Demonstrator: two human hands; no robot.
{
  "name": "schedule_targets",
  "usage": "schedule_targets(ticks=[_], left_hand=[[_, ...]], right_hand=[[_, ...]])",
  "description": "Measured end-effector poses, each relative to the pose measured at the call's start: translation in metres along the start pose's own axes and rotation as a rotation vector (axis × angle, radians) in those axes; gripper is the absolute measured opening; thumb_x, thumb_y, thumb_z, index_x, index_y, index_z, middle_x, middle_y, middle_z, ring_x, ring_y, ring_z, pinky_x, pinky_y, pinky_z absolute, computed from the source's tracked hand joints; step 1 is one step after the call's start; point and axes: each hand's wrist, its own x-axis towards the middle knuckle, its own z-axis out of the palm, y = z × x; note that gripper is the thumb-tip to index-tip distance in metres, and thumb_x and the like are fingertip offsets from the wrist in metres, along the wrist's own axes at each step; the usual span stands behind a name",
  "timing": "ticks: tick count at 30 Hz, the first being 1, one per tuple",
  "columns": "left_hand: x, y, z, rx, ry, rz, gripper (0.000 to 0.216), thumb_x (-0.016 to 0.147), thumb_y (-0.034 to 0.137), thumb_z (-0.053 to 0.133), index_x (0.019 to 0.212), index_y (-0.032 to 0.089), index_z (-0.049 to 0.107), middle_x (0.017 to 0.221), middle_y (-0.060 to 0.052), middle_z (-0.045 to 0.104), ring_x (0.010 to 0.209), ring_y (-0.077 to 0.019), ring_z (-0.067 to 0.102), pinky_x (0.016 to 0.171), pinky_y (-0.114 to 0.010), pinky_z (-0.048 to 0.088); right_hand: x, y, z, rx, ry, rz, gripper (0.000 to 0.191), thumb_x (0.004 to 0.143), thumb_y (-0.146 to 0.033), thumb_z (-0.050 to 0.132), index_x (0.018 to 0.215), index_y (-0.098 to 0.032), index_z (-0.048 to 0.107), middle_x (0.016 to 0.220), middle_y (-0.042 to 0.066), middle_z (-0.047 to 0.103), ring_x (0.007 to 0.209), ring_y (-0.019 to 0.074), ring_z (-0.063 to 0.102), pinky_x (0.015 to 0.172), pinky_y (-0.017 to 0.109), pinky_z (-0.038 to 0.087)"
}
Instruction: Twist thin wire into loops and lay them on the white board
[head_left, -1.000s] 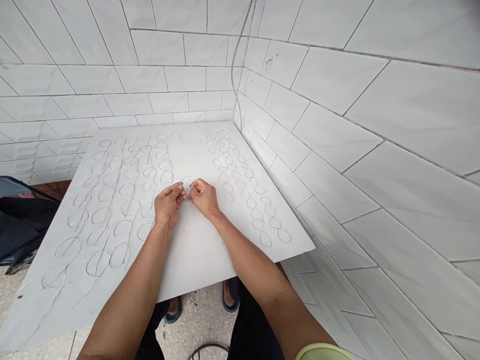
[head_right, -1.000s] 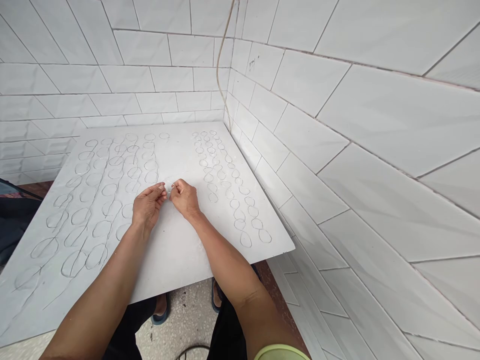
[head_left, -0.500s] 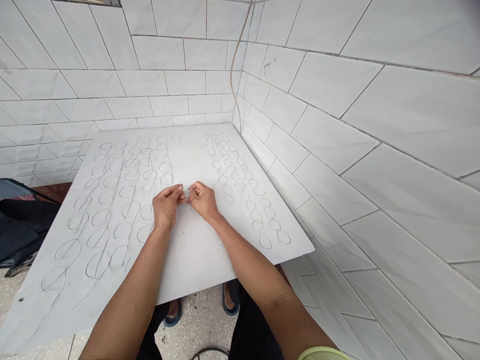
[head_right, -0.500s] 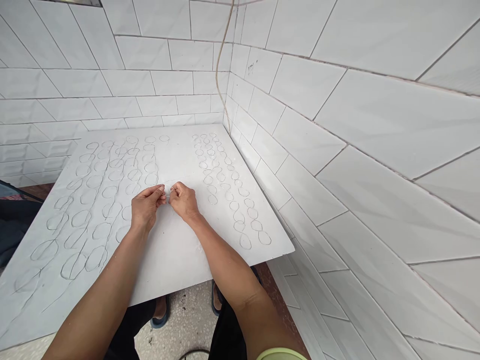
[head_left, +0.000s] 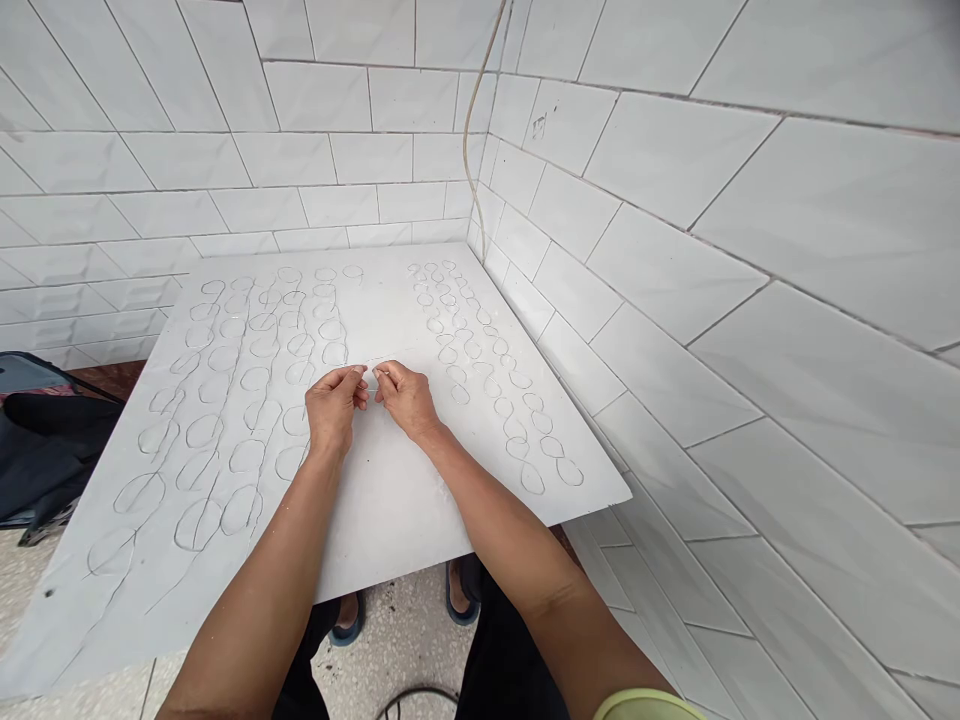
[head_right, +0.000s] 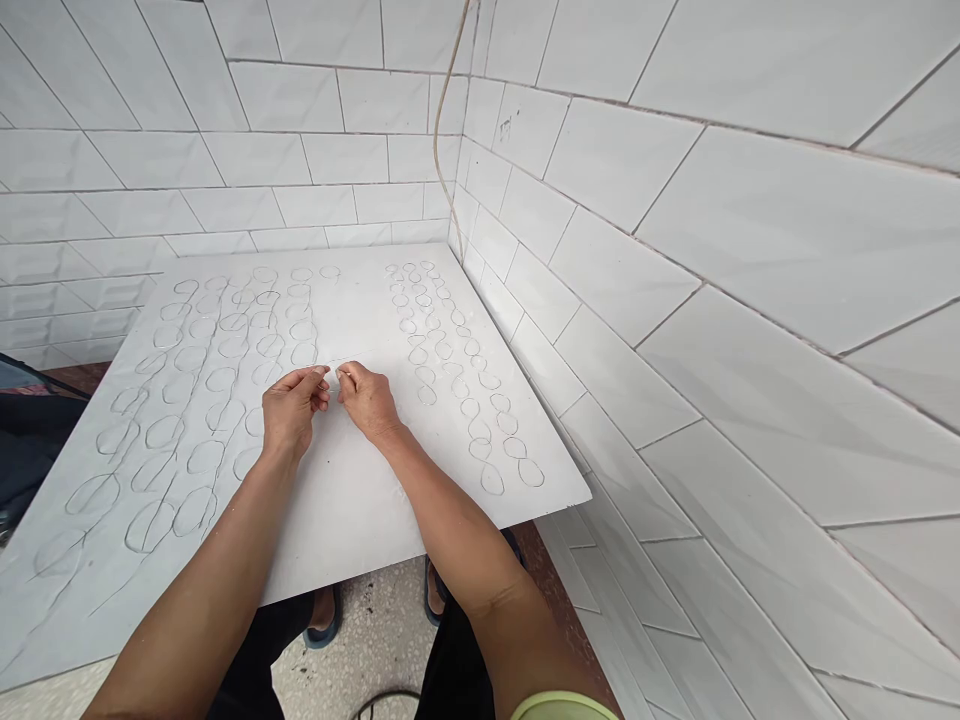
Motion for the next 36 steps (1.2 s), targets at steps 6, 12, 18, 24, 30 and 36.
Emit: schedule_targets(ticks=[6,12,18,24,30,36], left_hand=[[-0.003,0.004,0.001,0.034,-0.013,-0.007,0.025,0.076,0.037,0.077,0.089,0.016,0.075,0.071,-0.001,0.062,0.054,-0.0102,0.052,0.050,-0.025,0.042],[-0.003,0.006,0.002,0.105,-0.009,0.014,0.021,0.076,0.036,0.076,0.081,0.015,0.074,0.069,-0.002,0.063,0.053,-0.0108,0.052,0.047,-0.025,0.040],[-0.008,0.006,0.004,0.145,-0.001,0.034,0.018,0.076,0.033,0.074,0.077,0.015,0.074,0.068,-0.002,0.064,0.054,-0.0112,0.053,0.045,-0.025,0.039],[-0.008,0.006,0.006,0.106,0.014,0.021,0.022,0.076,0.034,0.074,0.084,0.014,0.076,0.069,-0.002,0.063,0.054,-0.0109,0.053,0.045,-0.024,0.039],[-0.007,0.008,0.006,0.081,-0.056,-0.033,0.021,0.074,0.034,0.074,0.083,0.015,0.077,0.068,-0.002,0.062,0.053,-0.0103,0.050,0.043,-0.024,0.033],[-0.006,0.008,0.001,0.081,-0.134,-0.053,0.017,0.075,0.031,0.075,0.081,0.015,0.076,0.066,-0.001,0.059,0.052,-0.0097,0.048,0.044,-0.024,0.031]], right_hand=[[0.000,0.004,-0.001,-0.050,-0.010,-0.081,0.029,0.098,-0.028,0.046,0.107,-0.025,0.073,0.070,-0.001,0.064,0.064,0.0131,0.063,0.063,0.024,0.048],[0.002,0.007,-0.001,-0.098,0.001,-0.100,0.031,0.097,-0.024,0.045,0.107,-0.024,0.074,0.074,-0.001,0.066,0.062,0.0120,0.062,0.064,0.024,0.048],[0.002,0.005,-0.002,-0.073,0.028,-0.079,0.026,0.097,-0.027,0.047,0.100,-0.023,0.073,0.065,-0.003,0.061,0.062,0.0123,0.061,0.065,0.024,0.048],[0.004,-0.004,-0.005,0.098,0.006,0.064,0.021,0.095,-0.036,0.055,0.093,-0.023,0.071,0.064,-0.002,0.063,0.059,0.0122,0.061,0.057,0.023,0.047],[0.012,-0.008,-0.020,0.423,-0.033,0.232,0.033,0.091,-0.048,0.061,0.097,-0.018,0.073,0.083,0.005,0.068,0.066,0.0127,0.061,0.046,0.021,0.042],[0.014,-0.005,-0.023,0.608,-0.063,0.208,0.036,0.088,-0.053,0.066,0.089,-0.018,0.074,0.085,0.005,0.063,0.069,0.0115,0.058,0.049,0.021,0.041]])
